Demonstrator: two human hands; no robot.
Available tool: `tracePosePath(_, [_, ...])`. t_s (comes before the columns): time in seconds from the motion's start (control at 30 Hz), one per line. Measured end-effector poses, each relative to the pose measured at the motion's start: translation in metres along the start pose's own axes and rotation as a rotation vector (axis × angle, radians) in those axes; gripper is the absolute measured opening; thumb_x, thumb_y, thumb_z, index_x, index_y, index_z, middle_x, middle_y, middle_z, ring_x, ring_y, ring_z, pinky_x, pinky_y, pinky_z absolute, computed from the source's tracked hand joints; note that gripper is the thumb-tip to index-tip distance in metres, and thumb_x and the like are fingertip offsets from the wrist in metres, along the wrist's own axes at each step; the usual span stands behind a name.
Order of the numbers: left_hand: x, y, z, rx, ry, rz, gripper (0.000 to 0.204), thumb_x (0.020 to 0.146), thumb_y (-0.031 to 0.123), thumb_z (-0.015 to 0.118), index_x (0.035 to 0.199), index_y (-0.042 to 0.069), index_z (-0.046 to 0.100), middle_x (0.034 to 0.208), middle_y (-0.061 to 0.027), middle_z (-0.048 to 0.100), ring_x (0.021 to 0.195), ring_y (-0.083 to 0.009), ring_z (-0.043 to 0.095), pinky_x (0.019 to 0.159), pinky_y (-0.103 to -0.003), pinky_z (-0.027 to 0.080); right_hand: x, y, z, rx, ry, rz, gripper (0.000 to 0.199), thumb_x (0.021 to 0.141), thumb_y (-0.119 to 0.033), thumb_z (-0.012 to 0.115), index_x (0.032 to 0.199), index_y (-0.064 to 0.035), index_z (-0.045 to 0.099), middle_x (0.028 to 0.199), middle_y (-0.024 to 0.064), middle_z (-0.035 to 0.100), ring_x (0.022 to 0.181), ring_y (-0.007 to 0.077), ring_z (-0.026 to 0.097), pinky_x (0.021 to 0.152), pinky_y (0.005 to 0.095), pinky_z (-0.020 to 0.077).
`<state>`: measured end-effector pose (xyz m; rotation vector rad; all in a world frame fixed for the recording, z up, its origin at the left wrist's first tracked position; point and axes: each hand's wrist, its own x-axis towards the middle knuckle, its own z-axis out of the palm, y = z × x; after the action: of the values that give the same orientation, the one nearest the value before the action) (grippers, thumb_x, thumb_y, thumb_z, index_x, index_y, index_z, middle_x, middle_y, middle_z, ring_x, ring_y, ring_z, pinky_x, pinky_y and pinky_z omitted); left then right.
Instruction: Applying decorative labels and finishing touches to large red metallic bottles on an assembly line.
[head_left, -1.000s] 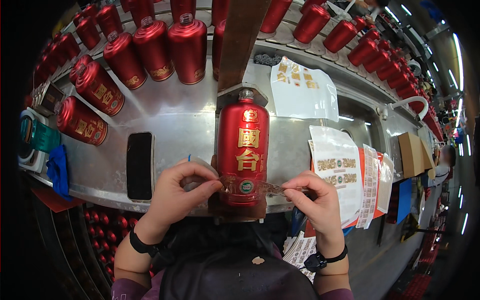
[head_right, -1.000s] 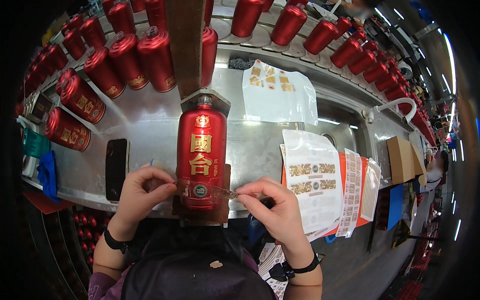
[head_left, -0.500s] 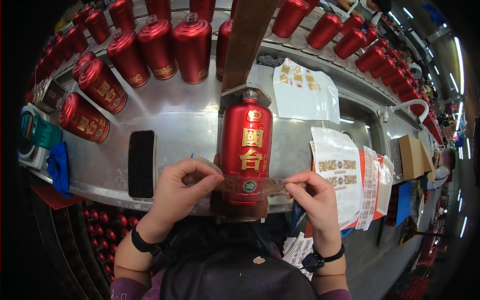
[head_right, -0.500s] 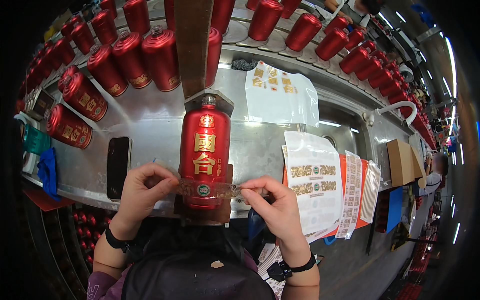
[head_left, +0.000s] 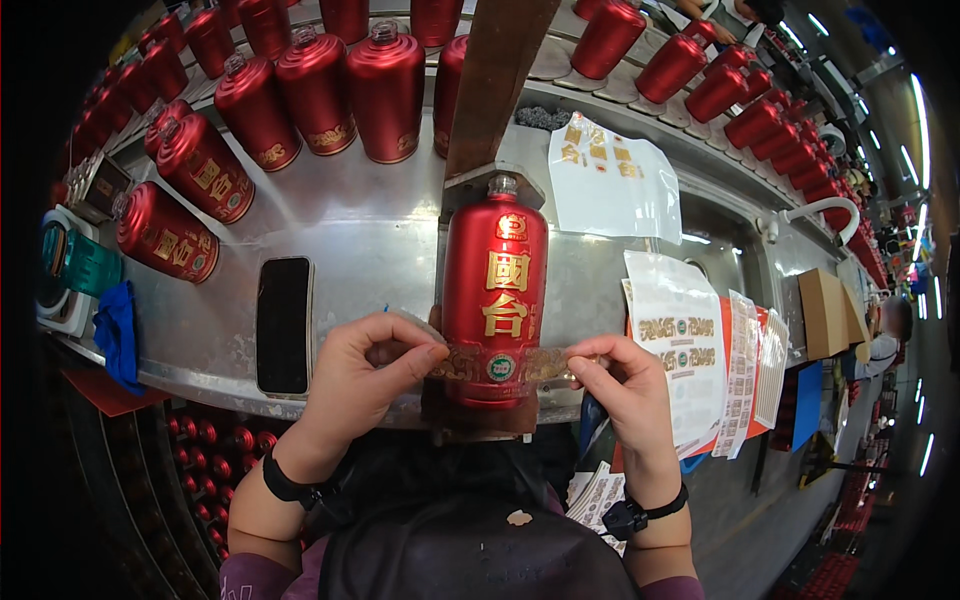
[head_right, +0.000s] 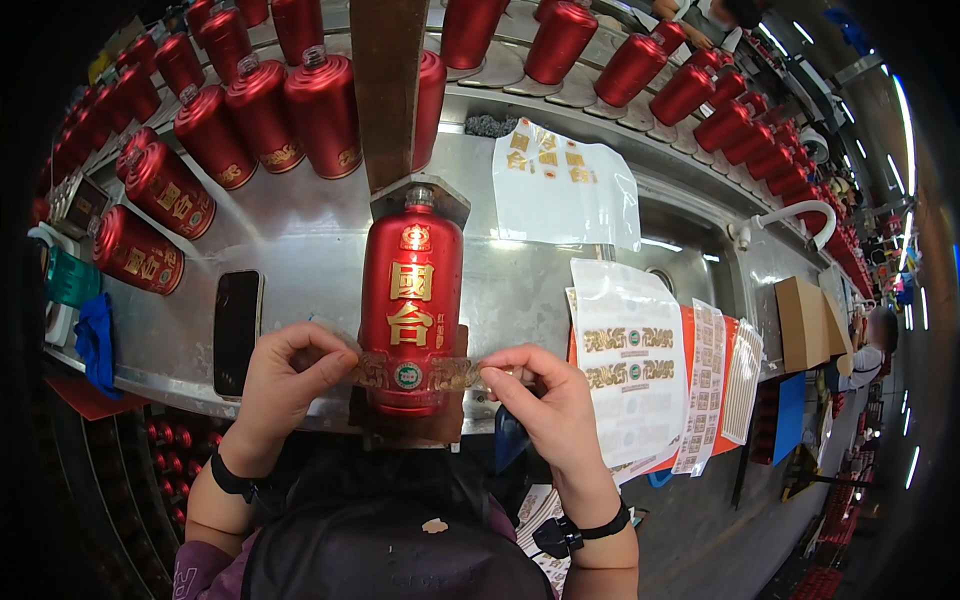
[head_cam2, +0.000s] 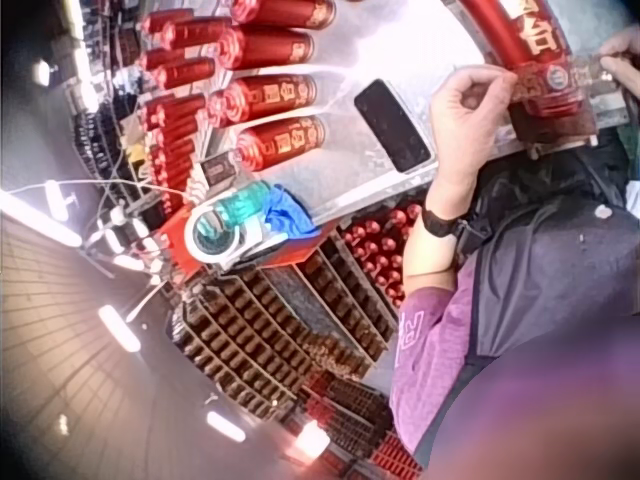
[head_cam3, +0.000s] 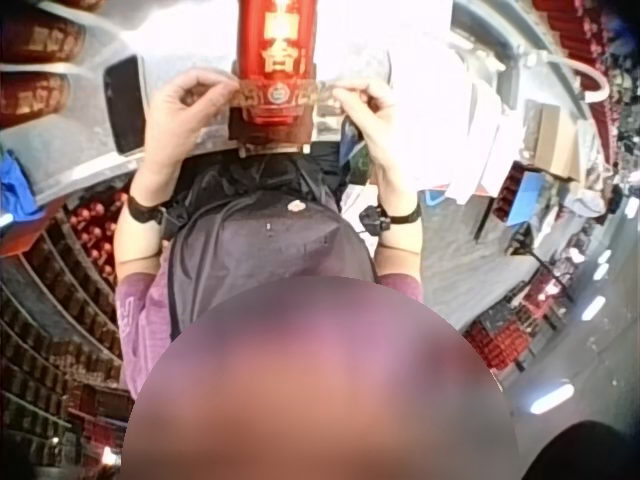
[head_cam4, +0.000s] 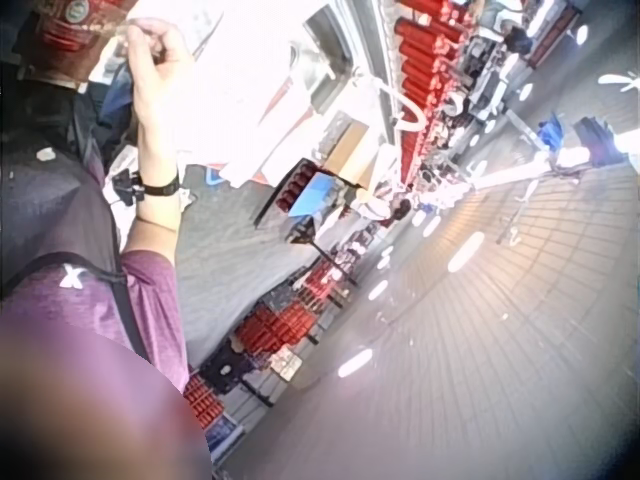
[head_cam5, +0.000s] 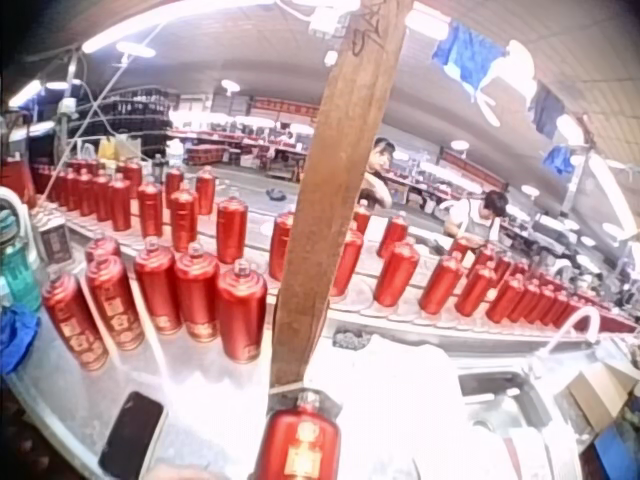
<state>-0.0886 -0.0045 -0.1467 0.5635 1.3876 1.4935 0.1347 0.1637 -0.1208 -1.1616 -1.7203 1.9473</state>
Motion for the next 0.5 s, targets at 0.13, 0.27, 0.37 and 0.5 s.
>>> tracePosePath(0.13, [-0.0002, -0.0004, -0.0015, -0.012, -0.006, -0.027, 0.007, 0.095, 0.006, 0.070, 0.097, -0.001, 0.069, 0.097, -0.0052, 0.070, 0.087, -0.0076, 0.064, 0.078, -0.023, 0.051, 0.0015, 0.0022, 0.0014, 0.021, 0.001, 0.004, 0.011, 0.094, -0.006, 0.071, 0.104, -0.0005, 0.071, 0.076, -0.0054, 0.062, 0.069, 0.0006, 0.051, 0.063, 0.0181, 0.0396])
tracePosePath(0.27, [0.0003, -0.0013, 0.0017, -0.054, 0.025, -0.021, 0.007, 0.093, 0.006, 0.072, 0.095, 0.001, 0.069, 0.089, -0.0017, 0.070, 0.082, -0.0069, 0.063, 0.075, -0.023, 0.050, 0.0024, 0.0044, -0.0011, -0.001, -0.017, 0.012, 0.012, 0.093, -0.004, 0.069, 0.104, 0.0012, 0.070, 0.086, 0.0022, 0.070, 0.077, 0.0066, 0.063, 0.072, 0.0207, 0.0495])
tracePosePath(0.37, [0.0011, -0.0017, 0.0019, -0.045, 0.028, -0.021, 0.006, 0.093, 0.007, 0.072, 0.095, 0.001, 0.069, 0.088, -0.0017, 0.070, 0.082, -0.0071, 0.064, 0.075, -0.023, 0.051, 0.0033, 0.0063, -0.0003, 0.026, -0.009, 0.024, 0.013, 0.094, -0.005, 0.069, 0.105, 0.0009, 0.070, 0.088, 0.0027, 0.070, 0.077, 0.0070, 0.063, 0.072, 0.0210, 0.0500])
tracePosePath(0.5, [0.0012, -0.0013, -0.0010, -0.049, 0.032, -0.017, 0.006, 0.093, 0.006, 0.072, 0.095, 0.001, 0.069, 0.088, -0.0018, 0.070, 0.082, -0.0069, 0.064, 0.074, -0.023, 0.051, 0.0047, 0.0064, 0.0039, 0.042, 0.001, 0.025, 0.012, 0.094, -0.005, 0.069, 0.104, 0.0004, 0.069, 0.088, 0.0025, 0.070, 0.076, 0.0071, 0.063, 0.072, 0.0210, 0.0501])
